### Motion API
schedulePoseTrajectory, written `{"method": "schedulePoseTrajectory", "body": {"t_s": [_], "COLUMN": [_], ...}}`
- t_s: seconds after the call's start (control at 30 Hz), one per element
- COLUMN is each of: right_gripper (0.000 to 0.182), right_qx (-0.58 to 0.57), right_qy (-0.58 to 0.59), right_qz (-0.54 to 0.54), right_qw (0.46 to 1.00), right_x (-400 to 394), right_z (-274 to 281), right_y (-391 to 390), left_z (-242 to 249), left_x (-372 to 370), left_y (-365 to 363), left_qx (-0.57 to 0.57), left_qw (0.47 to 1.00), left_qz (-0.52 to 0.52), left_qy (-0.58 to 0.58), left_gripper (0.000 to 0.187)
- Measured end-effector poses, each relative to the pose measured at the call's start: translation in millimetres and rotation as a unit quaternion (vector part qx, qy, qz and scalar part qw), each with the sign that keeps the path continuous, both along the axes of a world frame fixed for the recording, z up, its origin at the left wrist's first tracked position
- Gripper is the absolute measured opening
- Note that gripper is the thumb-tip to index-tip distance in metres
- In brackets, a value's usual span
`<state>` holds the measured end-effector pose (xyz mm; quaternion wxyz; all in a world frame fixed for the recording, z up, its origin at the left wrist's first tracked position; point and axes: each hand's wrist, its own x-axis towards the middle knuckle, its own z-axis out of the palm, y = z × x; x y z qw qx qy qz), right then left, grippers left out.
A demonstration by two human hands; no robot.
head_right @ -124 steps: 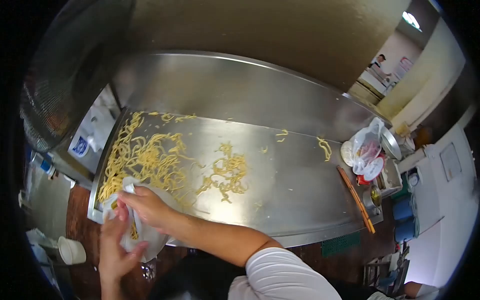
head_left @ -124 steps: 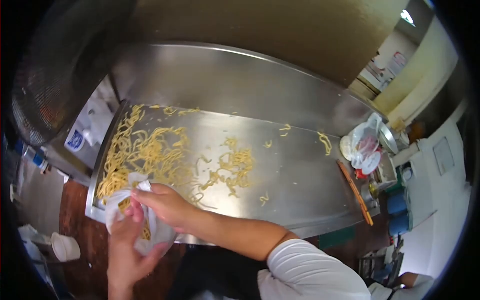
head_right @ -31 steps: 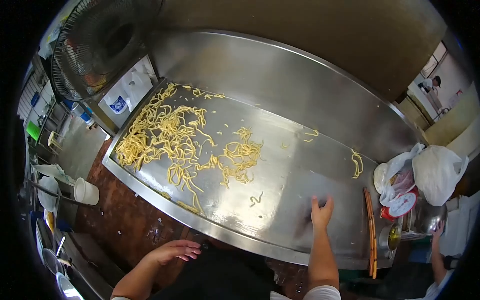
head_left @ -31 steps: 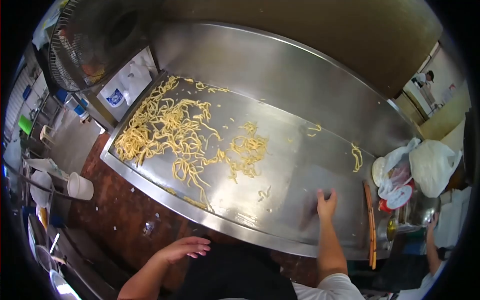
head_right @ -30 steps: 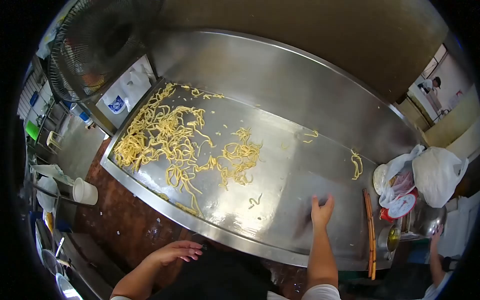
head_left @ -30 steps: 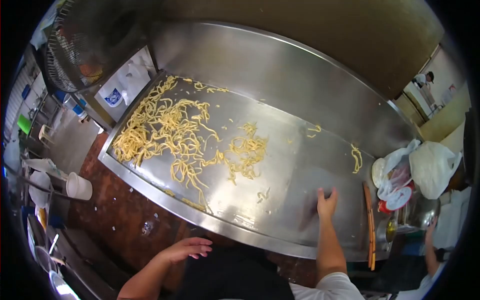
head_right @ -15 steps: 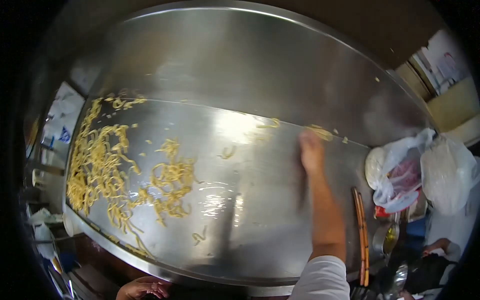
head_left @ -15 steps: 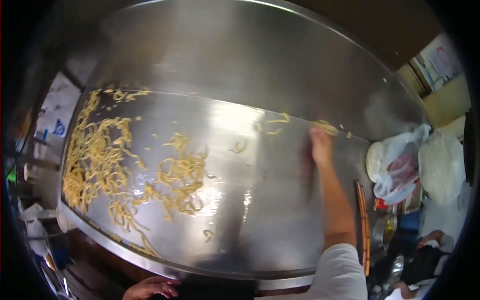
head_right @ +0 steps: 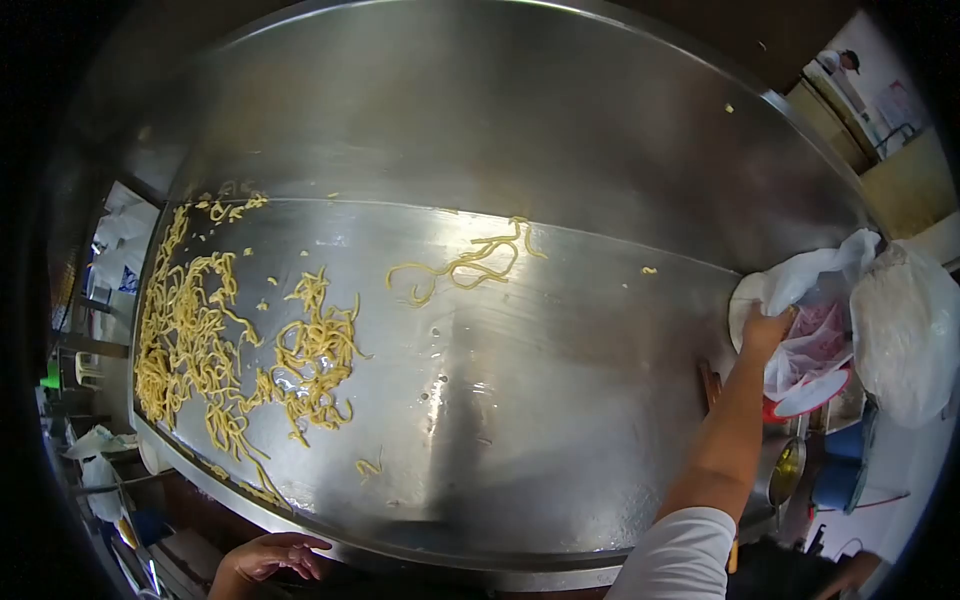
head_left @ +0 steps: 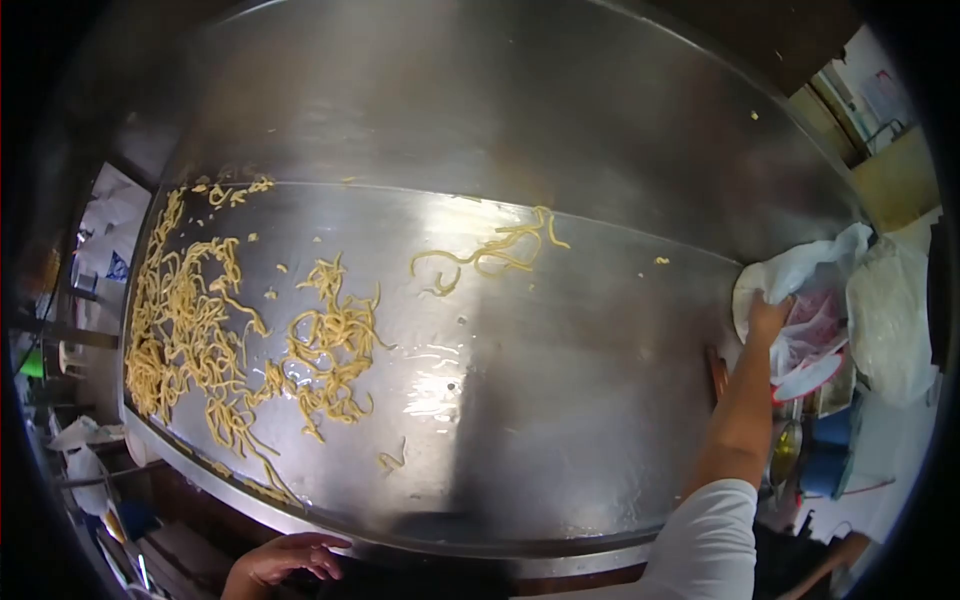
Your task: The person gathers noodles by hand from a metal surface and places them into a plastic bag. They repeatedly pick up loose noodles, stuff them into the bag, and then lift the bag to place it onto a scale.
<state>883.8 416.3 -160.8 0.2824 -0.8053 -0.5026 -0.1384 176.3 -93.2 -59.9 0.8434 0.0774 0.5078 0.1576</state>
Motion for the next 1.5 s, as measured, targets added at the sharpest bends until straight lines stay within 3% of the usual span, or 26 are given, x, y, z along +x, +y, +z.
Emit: {"method": "schedulePoseTrajectory", "body": {"t_s": [0.03, 0.07, 0.17, 0.2, 0.23, 0.3, 0.37, 0.43, 0.5, 0.53, 0.6, 0.63, 0.7, 0.73, 0.77, 0.83, 0.9, 1.1, 1.17, 1.23, 1.3, 1.37, 1.43, 1.5], "right_gripper": [0.054, 0.044, 0.044, 0.044, 0.044, 0.045, 0.045, 0.044, 0.042, 0.038, 0.036, 0.022, 0.031, 0.032, 0.033, 0.032, 0.030, 0.029, 0.028, 0.025, 0.024, 0.028, 0.033, 0.034], "right_qx": [0.001, 0.048, 0.010, 0.099, 0.101, 0.113, 0.060, 0.111, -0.047, -0.114, -0.210, -0.275, -0.331, -0.356, -0.315, -0.410, -0.413, -0.358, -0.362, -0.357, -0.352, -0.292, -0.315, -0.306], "right_qy": [0.039, -0.006, -0.024, 0.001, 0.001, 0.139, 0.193, 0.076, 0.072, 0.100, 0.203, 0.248, 0.212, 0.218, 0.192, 0.193, 0.186, 0.315, 0.339, 0.326, 0.313, 0.309, 0.236, 0.209], "right_qz": [-0.023, -0.029, 0.052, 0.086, 0.088, 0.193, 0.211, 0.264, 0.369, 0.464, 0.456, 0.440, 0.493, 0.512, 0.548, 0.578, 0.595, 0.601, 0.603, 0.622, 0.635, 0.629, 0.609, 0.618], "right_qw": [0.999, 0.998, 0.998, 0.991, 0.991, 0.965, 0.956, 0.955, 0.925, 0.873, 0.841, 0.818, 0.776, 0.751, 0.751, 0.678, 0.664, 0.641, 0.625, 0.616, 0.612, 0.651, 0.688, 0.693], "right_x": [-13, -29, -59, -70, -90, -138, -190, -220, -284, -296, -346, -365, -387, -396, -404, -425, -450, -526, -535, -543, -544, -538, -528, -518], "right_z": [9, 15, 34, 30, 42, 71, 100, 85, 110, 90, 81, 92, 82, 90, 72, 82, 93, 94, 97, 101, 96, 96, 108, 113], "right_y": [4, 11, 38, 45, 44, 39, 30, 36, -12, -15, -68, -102, -150, -177, -200, -236, -273, -351, -360, -366, -358, -352, -344, -338], "left_z": [3, 6, 4, 3, 3, 3, 4, 1, -1, -1, -5, -3, 6, -3, -3, 2, -7, 17, 13, -20, -43, -37, -35, -36], "left_x": [2, 4, 4, 4, 4, 5, 7, 6, 4, 2, -2, -2, -2, -12, -18, -25, -32, 51, 74, 87, 91, 98, 100, 102], "left_y": [0, -1, -9, -13, -16, -20, -28, -33, -39, -41, -43, -42, -41, -41, -32, -8, 20, 51, 47, 47, 45, 52, 57, 58], "left_qx": [0.000, 0.001, 0.014, 0.022, 0.032, 0.038, 0.041, 0.040, 0.055, 0.073, 0.098, 0.099, 0.092, 0.100, 0.103, 0.174, 0.201, 0.249, 0.217, 0.256, 0.262, 0.261, 0.213, 0.227], "left_qw": [1.000, 1.000, 1.000, 0.999, 0.999, 0.998, 0.997, 0.998, 0.997, 0.995, 0.993, 0.994, 0.984, 0.990, 0.991, 0.985, 0.977, 0.967, 0.961, 0.938, 0.891, 0.900, 0.919, 0.920], "left_qz": [0.006, 0.001, 0.005, 0.021, 0.037, 0.044, 0.050, 0.040, 0.045, 0.059, 0.071, 0.044, 0.151, 0.103, 0.084, -0.005, -0.039, -0.039, 0.161, 0.216, 0.366, 0.342, 0.329, 0.315], "left_qy": [0.006, 0.016, 0.027, 0.026, 0.025, 0.028, 0.032, 0.026, 0.028, 0.015, 0.008, -0.003, -0.007, -0.001, -0.007, -0.004, 0.052, 0.035, 0.065, 0.092, 0.060, 0.071, 0.047, 0.056], "left_gripper": [0.057, 0.057, 0.058, 0.058, 0.058, 0.057, 0.057, 0.053, 0.054, 0.055, 0.055, 0.055, 0.054, 0.070, 0.070, 0.055, 0.059, 0.063, 0.048, 0.039, 0.034, 0.031, 0.032, 0.038]}}
